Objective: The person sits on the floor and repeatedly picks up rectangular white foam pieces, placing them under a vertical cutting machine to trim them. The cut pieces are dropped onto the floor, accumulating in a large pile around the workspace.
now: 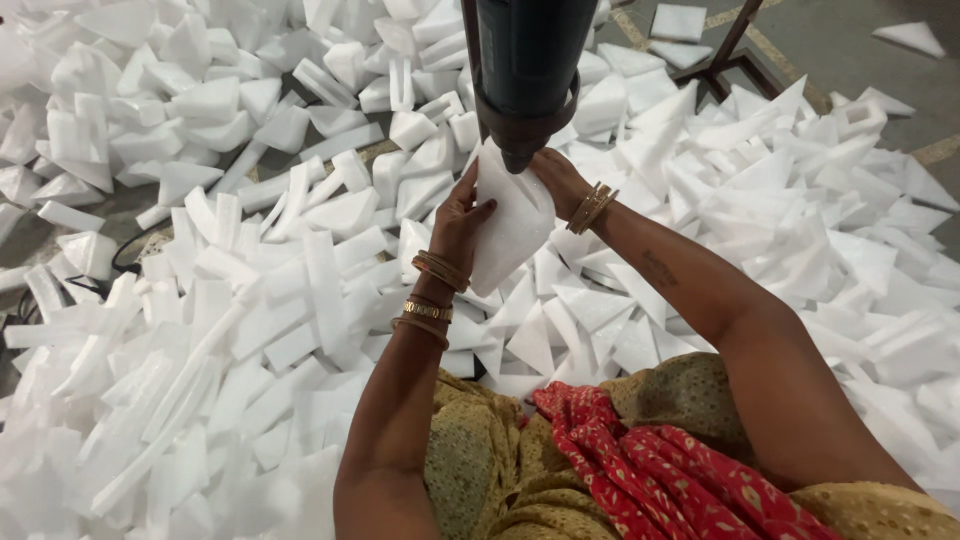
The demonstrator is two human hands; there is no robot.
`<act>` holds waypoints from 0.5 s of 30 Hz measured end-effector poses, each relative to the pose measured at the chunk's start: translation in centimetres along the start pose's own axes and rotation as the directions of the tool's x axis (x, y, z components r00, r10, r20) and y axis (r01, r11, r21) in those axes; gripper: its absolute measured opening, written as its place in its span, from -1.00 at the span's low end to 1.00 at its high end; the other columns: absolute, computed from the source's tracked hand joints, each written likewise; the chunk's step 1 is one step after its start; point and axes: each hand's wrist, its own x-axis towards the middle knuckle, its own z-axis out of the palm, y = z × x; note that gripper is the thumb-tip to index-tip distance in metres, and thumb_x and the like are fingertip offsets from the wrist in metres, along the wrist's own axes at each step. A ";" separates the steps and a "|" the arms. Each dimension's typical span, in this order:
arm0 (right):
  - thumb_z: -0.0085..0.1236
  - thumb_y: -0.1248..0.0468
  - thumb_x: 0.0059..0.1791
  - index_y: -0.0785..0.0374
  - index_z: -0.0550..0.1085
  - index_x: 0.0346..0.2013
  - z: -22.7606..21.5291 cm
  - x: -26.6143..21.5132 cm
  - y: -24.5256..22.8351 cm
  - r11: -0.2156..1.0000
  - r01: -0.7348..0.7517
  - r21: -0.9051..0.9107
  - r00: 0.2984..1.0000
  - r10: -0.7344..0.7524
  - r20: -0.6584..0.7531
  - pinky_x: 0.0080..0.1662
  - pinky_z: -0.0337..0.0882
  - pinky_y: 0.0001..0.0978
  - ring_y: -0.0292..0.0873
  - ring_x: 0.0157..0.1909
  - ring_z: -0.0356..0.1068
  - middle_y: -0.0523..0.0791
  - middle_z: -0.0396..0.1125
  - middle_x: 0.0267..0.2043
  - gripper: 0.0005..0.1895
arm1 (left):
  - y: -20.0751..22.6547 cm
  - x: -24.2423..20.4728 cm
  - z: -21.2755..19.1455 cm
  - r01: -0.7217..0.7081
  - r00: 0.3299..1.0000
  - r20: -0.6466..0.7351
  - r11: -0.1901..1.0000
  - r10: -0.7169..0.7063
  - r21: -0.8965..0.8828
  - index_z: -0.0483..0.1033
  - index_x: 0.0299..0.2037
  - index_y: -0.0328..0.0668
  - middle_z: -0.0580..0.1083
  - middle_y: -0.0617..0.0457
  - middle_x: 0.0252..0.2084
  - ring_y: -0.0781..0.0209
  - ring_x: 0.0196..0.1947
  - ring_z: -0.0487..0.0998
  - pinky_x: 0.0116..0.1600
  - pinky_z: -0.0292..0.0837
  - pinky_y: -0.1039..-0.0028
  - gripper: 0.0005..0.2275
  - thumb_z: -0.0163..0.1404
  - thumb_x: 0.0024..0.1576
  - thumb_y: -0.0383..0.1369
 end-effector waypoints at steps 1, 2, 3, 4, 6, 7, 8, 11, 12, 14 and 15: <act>-0.15 0.16 0.23 0.44 0.36 0.24 0.3 -0.3 -0.1 0.999 -0.015 0.029 1.000 0.015 -0.001 0.09 0.46 -0.21 -0.06 0.08 0.42 0.05 0.39 0.13 -0.58 | -0.3 0.0 -0.2 -0.004 1.000 0.010 1.000 0.004 -0.015 0.18 0.51 -0.16 0.45 -0.07 0.07 0.20 0.00 0.48 0.14 0.49 0.39 -0.38 -0.03 0.19 -0.66; -0.19 0.16 0.23 0.38 0.34 0.28 0.7 -1.2 -0.3 0.987 0.042 -0.154 0.999 -0.045 -0.013 0.13 0.44 -0.24 -0.09 0.12 0.40 0.02 0.37 0.17 -0.58 | -0.8 -0.1 -0.2 -0.027 0.999 0.017 1.000 0.027 0.004 0.16 0.50 -0.15 0.43 -0.02 0.14 0.23 0.02 0.48 0.15 0.48 0.41 -0.37 -0.03 0.17 -0.66; -0.23 0.16 0.23 0.33 0.32 0.32 1.0 -2.5 -0.7 0.937 0.099 -0.334 0.994 -0.110 -0.012 0.17 0.42 -0.28 -0.12 0.15 0.39 0.00 0.36 0.21 -0.57 | -1.3 -0.4 0.0 -0.054 0.998 0.029 0.998 0.053 0.025 0.15 0.50 -0.14 0.42 0.03 0.20 0.27 0.05 0.47 0.16 0.47 0.44 -0.36 -0.02 0.16 -0.67; -0.27 0.15 0.23 0.27 0.30 0.36 1.5 -3.7 -0.9 0.852 0.149 -0.502 0.985 -0.173 0.000 0.20 0.41 -0.31 -0.16 0.19 0.37 -0.03 0.35 0.26 -0.55 | -1.6 -0.8 0.3 -0.080 0.996 0.041 0.996 0.079 0.046 0.13 0.49 -0.12 0.41 0.07 0.27 0.30 0.07 0.46 0.17 0.46 0.46 -0.35 -0.02 0.15 -0.67; -0.23 0.18 0.17 0.20 0.14 0.45 3.0 -5.5 -1.0 0.991 0.042 -0.130 0.998 -0.047 -0.034 0.26 0.36 -0.31 -0.16 0.26 0.31 -0.07 0.20 0.37 -0.48 | -2.1 -2.2 1.4 -0.041 0.998 0.045 0.999 0.039 0.036 0.16 0.50 -0.14 0.43 -0.04 0.20 0.26 0.02 0.49 0.12 0.50 0.44 -0.34 0.00 0.14 -0.68; -0.21 0.20 0.14 0.16 0.07 0.49 3.8 -6.4 -0.9 0.997 -0.019 0.070 0.999 0.021 -0.034 0.29 0.34 -0.31 -0.16 0.30 0.28 -0.09 0.13 0.43 -0.41 | -2.0 -3.1 2.1 -0.017 0.999 0.047 0.999 0.015 0.031 0.17 0.50 -0.15 0.45 -0.09 0.16 0.24 -0.01 0.50 0.09 0.52 0.43 -0.33 0.01 0.13 -0.68; -0.25 0.15 0.16 0.14 0.01 0.52 4.5 -7.6 -0.9 0.997 -0.031 0.076 0.999 0.030 0.012 0.31 0.33 -0.31 -0.15 0.31 0.27 -0.07 0.12 0.43 -0.39 | -1.6 -4.1 2.8 0.069 0.998 -0.004 0.992 -0.069 0.103 0.16 0.49 -0.11 0.45 -0.10 0.18 0.23 -0.03 0.52 0.05 0.55 0.43 -0.34 -0.01 0.13 -0.67; -0.33 0.05 0.20 0.08 -0.10 0.58 6.5 -11.3 -1.1 0.998 -0.052 0.024 0.995 0.050 0.085 0.33 0.29 -0.29 -0.15 0.31 0.23 -0.04 0.08 0.44 -0.35 | -0.4 -7.3 4.8 0.209 0.977 -0.092 0.952 -0.193 0.223 0.13 0.47 -0.06 0.44 -0.11 0.25 0.21 -0.06 0.57 0.00 0.59 0.43 -0.35 -0.03 0.12 -0.64; -0.34 0.03 0.20 0.07 -0.09 0.58 7.1 -12.4 -1.1 0.998 -0.054 -0.036 0.996 0.057 0.070 0.34 0.27 -0.29 -0.16 0.32 0.22 -0.06 0.07 0.45 -0.35 | -0.3 -8.4 5.3 0.174 0.984 -0.069 0.961 -0.163 0.214 0.13 0.47 -0.09 0.42 -0.11 0.28 0.21 -0.03 0.57 0.02 0.58 0.43 -0.34 -0.04 0.11 -0.65; -0.32 0.02 0.19 0.05 -0.10 0.59 7.8 -14.0 -1.4 0.993 -0.073 -0.096 0.994 0.080 0.068 0.33 0.26 -0.25 -0.15 0.30 0.22 -0.05 0.08 0.44 -0.33 | -0.5 -10.4 6.1 0.116 0.993 -0.028 0.980 -0.113 0.164 0.12 0.47 -0.15 0.40 -0.12 0.33 0.22 0.04 0.55 0.08 0.56 0.44 -0.35 -0.05 0.11 -0.66; -0.30 0.02 0.18 0.03 -0.10 0.59 7.8 -14.9 -1.8 0.991 -0.088 -0.101 0.992 0.096 0.078 0.32 0.27 -0.22 -0.12 0.29 0.23 -0.02 0.10 0.43 -0.32 | -0.8 -11.2 6.6 0.093 0.996 -0.005 0.988 -0.093 0.121 0.12 0.48 -0.18 0.39 -0.13 0.35 0.23 0.09 0.54 0.12 0.54 0.44 -0.36 -0.05 0.13 -0.67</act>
